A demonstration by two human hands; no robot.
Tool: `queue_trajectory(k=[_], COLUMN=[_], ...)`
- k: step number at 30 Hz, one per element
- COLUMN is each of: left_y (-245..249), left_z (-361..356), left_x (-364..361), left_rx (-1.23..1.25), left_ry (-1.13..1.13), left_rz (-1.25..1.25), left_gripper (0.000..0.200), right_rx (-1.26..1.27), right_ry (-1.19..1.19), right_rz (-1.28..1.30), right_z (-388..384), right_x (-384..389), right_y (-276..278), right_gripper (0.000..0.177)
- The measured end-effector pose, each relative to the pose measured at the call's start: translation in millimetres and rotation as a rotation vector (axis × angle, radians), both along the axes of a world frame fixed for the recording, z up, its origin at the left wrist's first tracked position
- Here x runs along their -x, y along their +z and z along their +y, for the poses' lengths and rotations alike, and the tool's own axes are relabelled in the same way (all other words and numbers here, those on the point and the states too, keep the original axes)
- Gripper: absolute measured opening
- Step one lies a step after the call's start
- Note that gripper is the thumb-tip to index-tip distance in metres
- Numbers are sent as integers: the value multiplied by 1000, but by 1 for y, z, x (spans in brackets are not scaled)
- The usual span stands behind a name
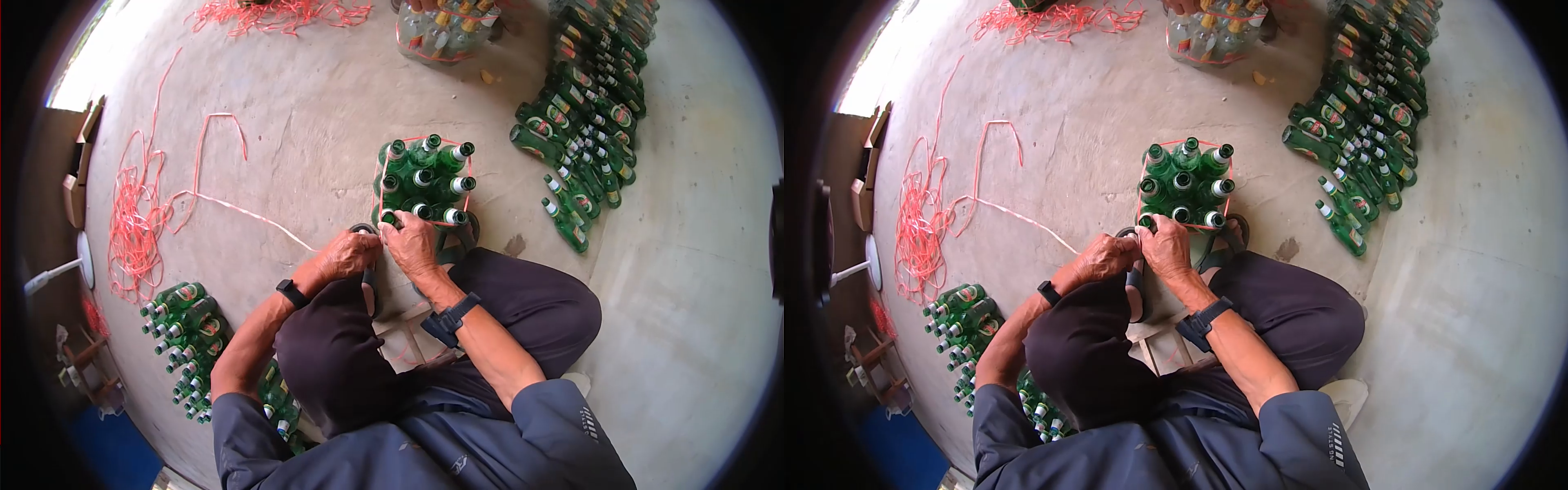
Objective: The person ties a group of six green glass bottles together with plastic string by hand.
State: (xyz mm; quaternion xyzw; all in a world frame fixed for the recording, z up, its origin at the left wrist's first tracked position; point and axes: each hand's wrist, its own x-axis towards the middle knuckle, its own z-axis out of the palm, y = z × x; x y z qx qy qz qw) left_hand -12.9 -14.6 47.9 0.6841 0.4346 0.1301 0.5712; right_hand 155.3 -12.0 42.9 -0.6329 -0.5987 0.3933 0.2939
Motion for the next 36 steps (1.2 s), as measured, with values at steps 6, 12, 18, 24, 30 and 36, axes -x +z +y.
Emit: queue_trajectory(k=[6, 12, 18, 24, 30, 36], left_y=[3, -11, 8, 23, 10, 12], left_z=[-10, -9, 2, 20, 38, 37], left_x=[2, 2, -3, -12, -23, -22], left_rx=[-106, -93, 39, -374, -433, -509], left_ry=[-83, -113, -16, 84, -148, -92], left_rz=[123, 206, 153, 228, 146, 134], left_gripper=[15, 16, 15, 30, 30, 27], right_rx=[144, 710, 752, 689, 497, 196], right_ry=[-52, -238, -183, -253, -147, 221], right_rz=[-65, 738, 934, 870, 747, 46], right_z=[-11, -5, -12, -9, -9, 7], right_x=[-2, -4, -10, -7, -12, -40], right_y=[-24, -12, -31, -15, -25, -18], right_gripper=[31, 26, 17, 16, 17, 19])
